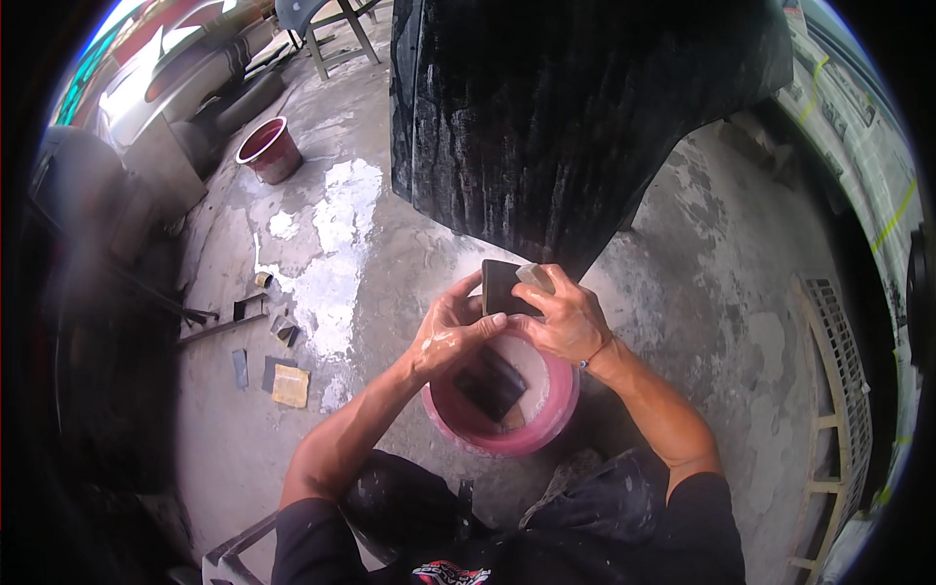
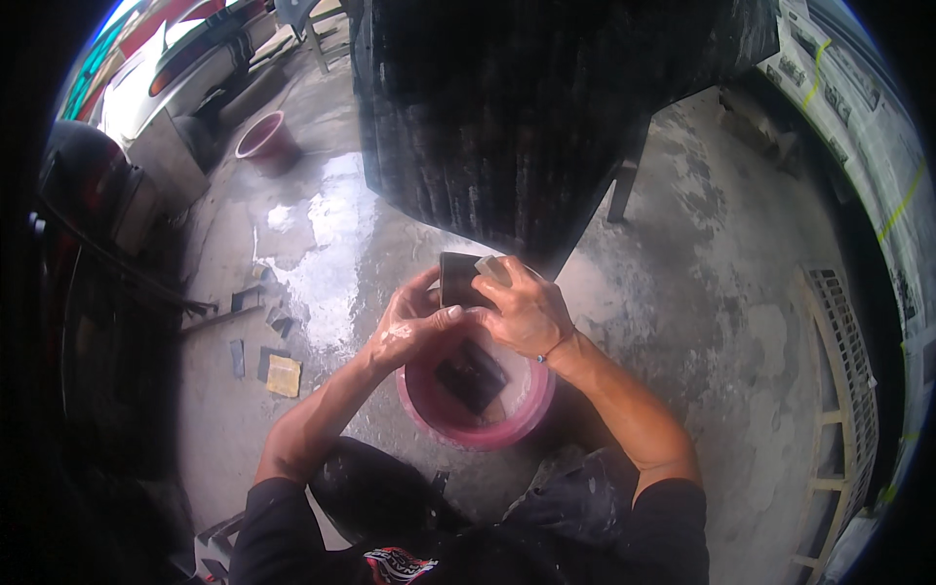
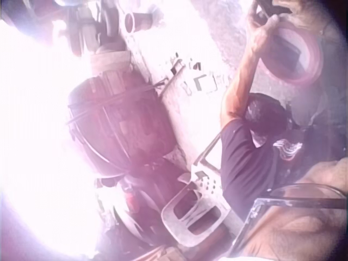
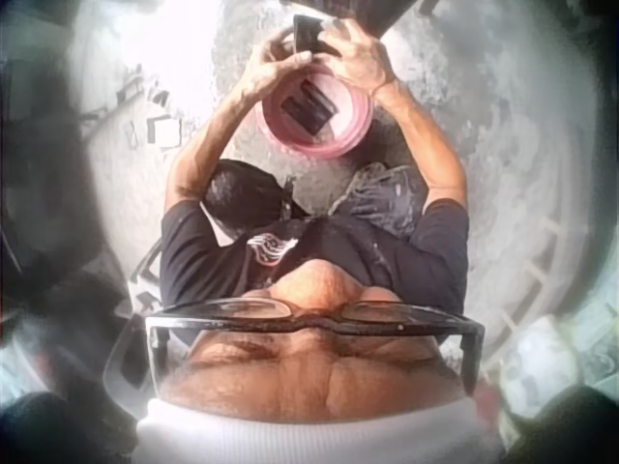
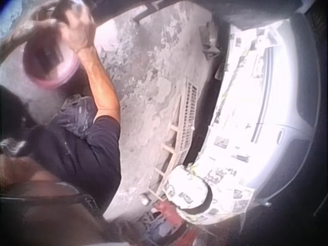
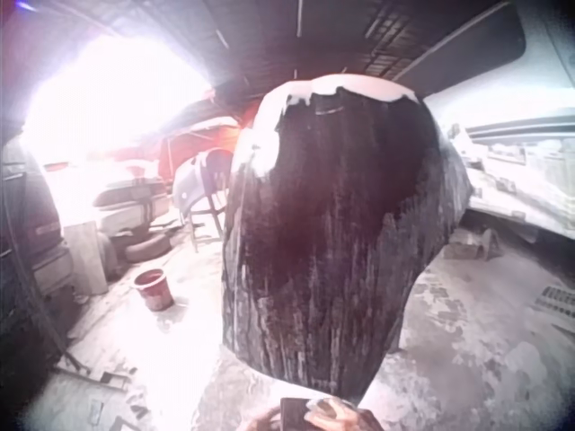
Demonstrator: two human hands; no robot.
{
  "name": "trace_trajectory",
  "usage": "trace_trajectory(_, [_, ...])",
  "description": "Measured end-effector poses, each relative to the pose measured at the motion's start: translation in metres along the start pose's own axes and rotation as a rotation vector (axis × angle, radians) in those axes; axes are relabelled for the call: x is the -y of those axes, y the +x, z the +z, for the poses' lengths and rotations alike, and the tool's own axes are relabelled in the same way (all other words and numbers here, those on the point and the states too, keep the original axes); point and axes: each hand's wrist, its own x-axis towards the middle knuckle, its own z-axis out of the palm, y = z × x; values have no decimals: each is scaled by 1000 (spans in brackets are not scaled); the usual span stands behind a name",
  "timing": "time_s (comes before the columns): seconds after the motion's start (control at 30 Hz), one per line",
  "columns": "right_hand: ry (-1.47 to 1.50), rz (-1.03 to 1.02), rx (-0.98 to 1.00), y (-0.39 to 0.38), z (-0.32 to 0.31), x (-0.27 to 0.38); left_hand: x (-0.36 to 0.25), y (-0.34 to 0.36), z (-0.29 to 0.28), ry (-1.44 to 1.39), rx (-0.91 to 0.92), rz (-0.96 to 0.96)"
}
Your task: The person wets sandpaper in a bucket of water, wraps it around a sanding block, and sands a car bumper using the block.
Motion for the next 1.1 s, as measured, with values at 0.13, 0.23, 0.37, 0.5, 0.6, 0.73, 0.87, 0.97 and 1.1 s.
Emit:
trace_trajectory(0.13, [-26, -67, -104, 2, -4, 2, 4, -1, -11, 2, -20, -143])
trace_trajectory(0.23, [123, -48, -51, 2, -2, -2, 1, -3, -6, 17, -46, -128])
trace_trajectory(0.37, [346, 111, 3, 5, 1, -4, 11, -1, -20, 209, -9, -137])
trace_trajectory(0.5, [587, 316, -25, 4, -1, -28, 20, 5, -25, -36, -228, -52])
trace_trajectory(0.6, [647, 395, 82, 7, -10, -27, 30, 5, -41, 51, -328, -35])
trace_trajectory(0.73, [773, 456, 75, 1, 4, -41, 26, 7, -28, 460, -493, 4])
trace_trajectory(0.87, [833, 463, -3, 4, 0, -35, 30, 3, -22, 751, -427, 164])
trace_trajectory(0.97, [1103, 509, 29, 1, 3, -38, 24, 2, -10, 623, -303, 35])
trace_trajectory(1.1, [1402, 552, 97, 2, 6, -26, 30, 0, -9, 461, -104, -61])
